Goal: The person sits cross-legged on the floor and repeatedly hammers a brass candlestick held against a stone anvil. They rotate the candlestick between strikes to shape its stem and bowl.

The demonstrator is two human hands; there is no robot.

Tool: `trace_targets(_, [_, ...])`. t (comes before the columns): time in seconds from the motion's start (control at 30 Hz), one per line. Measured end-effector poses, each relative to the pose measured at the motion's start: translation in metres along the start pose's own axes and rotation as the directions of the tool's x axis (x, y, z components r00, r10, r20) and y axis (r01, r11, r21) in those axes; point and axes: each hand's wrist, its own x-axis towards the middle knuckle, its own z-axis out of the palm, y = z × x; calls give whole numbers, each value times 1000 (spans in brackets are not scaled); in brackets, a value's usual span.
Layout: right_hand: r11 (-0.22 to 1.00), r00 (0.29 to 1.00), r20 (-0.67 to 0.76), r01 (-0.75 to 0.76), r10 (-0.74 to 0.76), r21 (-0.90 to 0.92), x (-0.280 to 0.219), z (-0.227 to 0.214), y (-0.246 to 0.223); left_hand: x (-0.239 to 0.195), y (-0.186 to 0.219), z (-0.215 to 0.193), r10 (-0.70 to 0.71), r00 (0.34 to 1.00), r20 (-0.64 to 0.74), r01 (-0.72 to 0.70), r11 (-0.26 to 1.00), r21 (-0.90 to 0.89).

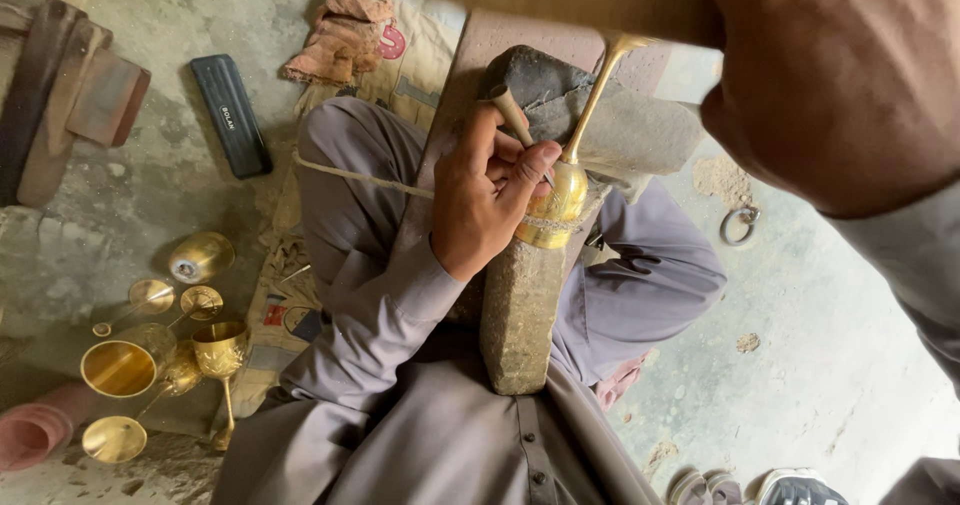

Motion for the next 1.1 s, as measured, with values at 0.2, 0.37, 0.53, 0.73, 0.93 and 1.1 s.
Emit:
trace_targets(0.2, [994, 991, -102, 74, -83, -86, -1, -6, -5, -1, -1, 2, 11, 1000, -8, -11, 1000, 4])
trace_targets(0.37, [999, 999, -45, 22, -21, 23, -9, -11, -8, -5, 2, 2, 23, 1000, 12, -24, 998, 53])
trace_targets(0.53, [996, 997, 4, -83, 83, 32, -20, -21, -14, -5, 5, 3, 43, 999, 25, -46, 993, 105])
trace_targets(0.73, [988, 986, 60, -154, 154, 0, -37, -29, -14, 3, 8, 0, 68, 992, 107, -89, 975, 206])
trace_targets(0.93, [947, 979, -11, -195, 205, 256, -53, -20, -7, 7, 13, 1, 81, 993, 89, -98, 974, 205])
trace_targets(1.1, [929, 979, -51, -168, 196, 331, -55, -15, -1, 6, 12, 4, 81, 994, 67, -93, 973, 210])
